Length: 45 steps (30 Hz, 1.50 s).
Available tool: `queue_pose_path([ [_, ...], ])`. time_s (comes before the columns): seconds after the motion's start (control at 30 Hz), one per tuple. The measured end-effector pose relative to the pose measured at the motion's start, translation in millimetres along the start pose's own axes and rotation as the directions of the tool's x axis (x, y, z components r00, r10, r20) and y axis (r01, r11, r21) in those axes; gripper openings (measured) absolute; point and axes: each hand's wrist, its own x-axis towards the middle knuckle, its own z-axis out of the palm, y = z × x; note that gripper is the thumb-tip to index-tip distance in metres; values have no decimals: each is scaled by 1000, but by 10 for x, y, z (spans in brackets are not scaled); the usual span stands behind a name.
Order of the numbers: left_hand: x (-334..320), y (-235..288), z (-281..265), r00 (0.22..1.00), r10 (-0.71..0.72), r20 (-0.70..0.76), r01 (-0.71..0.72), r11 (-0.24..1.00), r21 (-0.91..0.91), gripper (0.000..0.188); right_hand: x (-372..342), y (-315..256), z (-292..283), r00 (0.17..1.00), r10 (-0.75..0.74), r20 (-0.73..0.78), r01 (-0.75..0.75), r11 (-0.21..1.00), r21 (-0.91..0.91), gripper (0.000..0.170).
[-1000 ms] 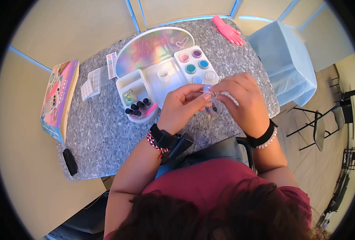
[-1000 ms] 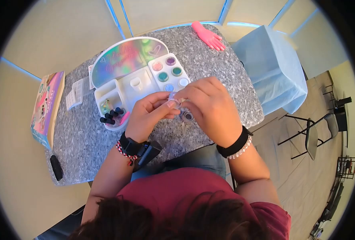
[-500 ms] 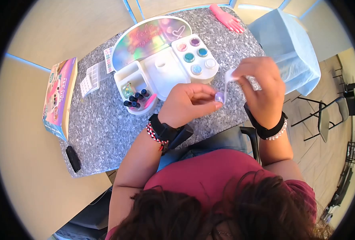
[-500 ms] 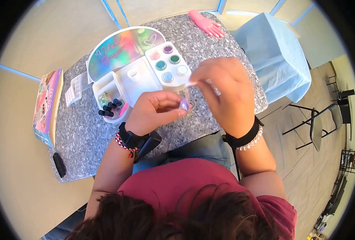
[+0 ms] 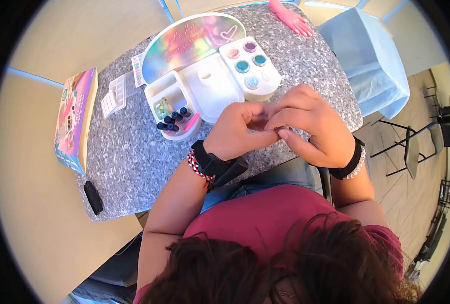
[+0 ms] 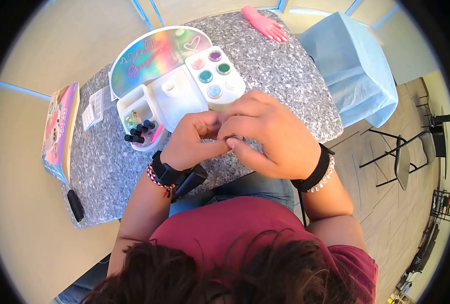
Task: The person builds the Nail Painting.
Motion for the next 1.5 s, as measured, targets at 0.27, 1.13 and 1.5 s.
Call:
queue_pose_path([
  [0.27, -12, 42, 1, 998, -28, 58, 32, 997, -77, 32, 69, -108, -6, 999, -30, 37, 32, 998, -63, 37],
  [1.13, 8, 23, 9, 1000, -1, 31, 4, 995, -103, 26, 73, -6, 137, 888, 123, -443, -155, 987, -38, 23],
  [1.5, 28, 4, -20, 999, 26, 24, -20, 981, -193, 26, -28, 45, 55, 990, 15, -143, -18, 1000, -21, 45],
])
